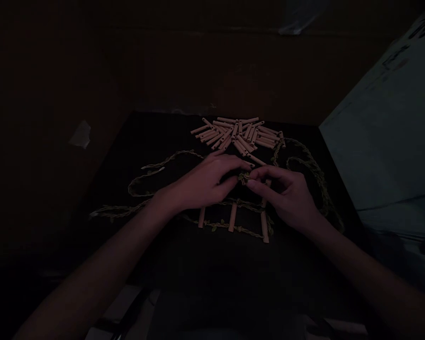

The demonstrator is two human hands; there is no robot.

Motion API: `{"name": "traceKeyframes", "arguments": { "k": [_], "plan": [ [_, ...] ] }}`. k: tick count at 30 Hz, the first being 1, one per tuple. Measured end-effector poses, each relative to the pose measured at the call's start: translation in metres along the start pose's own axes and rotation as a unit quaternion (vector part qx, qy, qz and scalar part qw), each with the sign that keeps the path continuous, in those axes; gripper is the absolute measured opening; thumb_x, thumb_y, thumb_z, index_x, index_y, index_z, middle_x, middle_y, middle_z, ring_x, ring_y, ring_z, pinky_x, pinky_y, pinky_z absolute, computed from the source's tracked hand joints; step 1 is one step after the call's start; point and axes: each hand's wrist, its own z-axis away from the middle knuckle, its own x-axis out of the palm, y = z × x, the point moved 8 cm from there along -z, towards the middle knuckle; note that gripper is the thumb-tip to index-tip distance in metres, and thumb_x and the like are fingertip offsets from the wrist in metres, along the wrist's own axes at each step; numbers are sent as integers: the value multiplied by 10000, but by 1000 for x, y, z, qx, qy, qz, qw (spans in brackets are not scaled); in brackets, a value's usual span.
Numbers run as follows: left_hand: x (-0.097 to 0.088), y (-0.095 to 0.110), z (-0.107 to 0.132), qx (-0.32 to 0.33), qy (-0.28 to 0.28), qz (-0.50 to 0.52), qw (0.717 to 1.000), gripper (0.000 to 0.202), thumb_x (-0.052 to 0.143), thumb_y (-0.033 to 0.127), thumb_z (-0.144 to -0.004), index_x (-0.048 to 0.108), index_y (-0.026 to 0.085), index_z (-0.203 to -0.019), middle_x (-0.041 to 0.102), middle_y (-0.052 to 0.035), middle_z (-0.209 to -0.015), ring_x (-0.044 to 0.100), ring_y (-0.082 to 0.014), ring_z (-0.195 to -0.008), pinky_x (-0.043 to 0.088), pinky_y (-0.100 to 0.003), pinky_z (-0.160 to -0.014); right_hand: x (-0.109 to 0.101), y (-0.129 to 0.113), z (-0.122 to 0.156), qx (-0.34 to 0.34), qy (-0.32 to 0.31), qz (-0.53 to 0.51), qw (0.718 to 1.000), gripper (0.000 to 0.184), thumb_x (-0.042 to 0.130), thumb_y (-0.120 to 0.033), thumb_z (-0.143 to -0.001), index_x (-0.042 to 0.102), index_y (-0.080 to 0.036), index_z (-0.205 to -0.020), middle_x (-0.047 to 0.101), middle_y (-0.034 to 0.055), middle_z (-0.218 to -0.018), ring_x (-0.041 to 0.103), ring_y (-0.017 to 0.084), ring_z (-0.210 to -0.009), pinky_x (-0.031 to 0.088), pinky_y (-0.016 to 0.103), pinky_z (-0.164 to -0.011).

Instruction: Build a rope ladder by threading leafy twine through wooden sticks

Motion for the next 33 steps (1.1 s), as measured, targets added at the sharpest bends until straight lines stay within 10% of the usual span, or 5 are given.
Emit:
{"name": "traceKeyframes", "arguments": {
  "k": [4, 33],
  "plan": [
    [10, -10, -1, -57, -21, 109, 992, 290, 448, 247, -993, 709, 181, -1099, 721, -23, -950, 641, -167, -850, 480, -275, -814, -1, 1, 0, 7, 3, -6, 1000, 87, 719, -303, -889, 732, -218, -882, 685, -19, -786, 611, 123, -706, 487, 250, -655],
    [3, -38, 0, -123, -1, 290, 949, 325, 753, 455, -832, 794, 132, -842, 657, -3, -688, 501, -86, -625, 370, -199, -569, -3, 7, 1, 20, 9, -50, 999, 135, 796, -336, -832, 801, -243, -930, 754, -13, -829, 650, 117, -708, 520, 230, -674]
  ]
}}
